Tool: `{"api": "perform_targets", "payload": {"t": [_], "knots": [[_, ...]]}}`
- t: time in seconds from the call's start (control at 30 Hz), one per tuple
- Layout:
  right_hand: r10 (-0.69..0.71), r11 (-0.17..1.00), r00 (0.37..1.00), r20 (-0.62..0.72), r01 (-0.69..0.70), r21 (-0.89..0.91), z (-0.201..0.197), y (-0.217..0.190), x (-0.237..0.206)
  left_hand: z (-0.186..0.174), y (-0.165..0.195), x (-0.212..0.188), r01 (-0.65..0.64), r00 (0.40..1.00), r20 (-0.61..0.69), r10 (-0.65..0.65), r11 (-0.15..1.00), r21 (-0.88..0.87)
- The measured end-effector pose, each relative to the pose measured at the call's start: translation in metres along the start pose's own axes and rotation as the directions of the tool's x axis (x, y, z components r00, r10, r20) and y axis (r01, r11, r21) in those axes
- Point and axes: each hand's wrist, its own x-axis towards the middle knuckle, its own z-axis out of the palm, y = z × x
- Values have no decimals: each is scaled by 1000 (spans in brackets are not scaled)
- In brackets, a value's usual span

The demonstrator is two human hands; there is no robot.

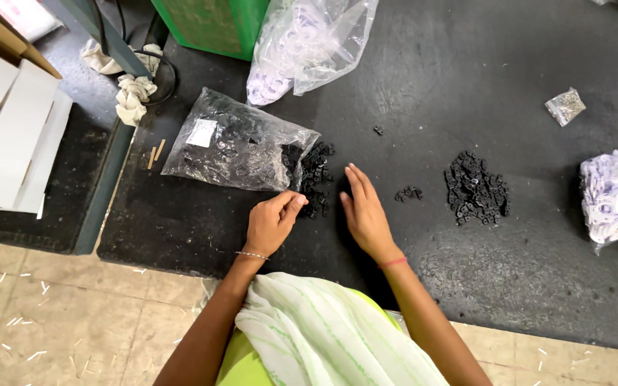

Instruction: The person sits at a workbench and moves small black plastic components out of a plastic bag, gathering them into a pile on the table. They then place the components into small clear plastic bags, tie the bags closed, and set the filled bags aside.

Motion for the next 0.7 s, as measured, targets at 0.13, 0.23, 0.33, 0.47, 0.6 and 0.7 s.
{"api": "perform_targets", "payload": {"t": [0.13,0.23,0.33,0.47,0.6,0.7], "knots": [[13,1000,1000,8,-13,24,14,5,23,2,0,3,46,999,14,-46,999,9],[-15,1000,1000,-15,15,2,21,8,36,1,1,6,43,999,13,-43,999,-15],[-64,998,998,-23,64,-20,24,9,46,-2,2,11,45,999,17,-45,999,-11],[-92,995,996,13,92,-31,22,7,54,-6,4,14,45,999,17,-45,999,-17],[-30,999,999,-14,29,-40,7,13,46,-6,4,16,38,999,14,-38,999,-14],[19,1000,997,-81,-21,-21,-12,26,32,-3,2,19,42,999,9,-42,999,-21]]}}
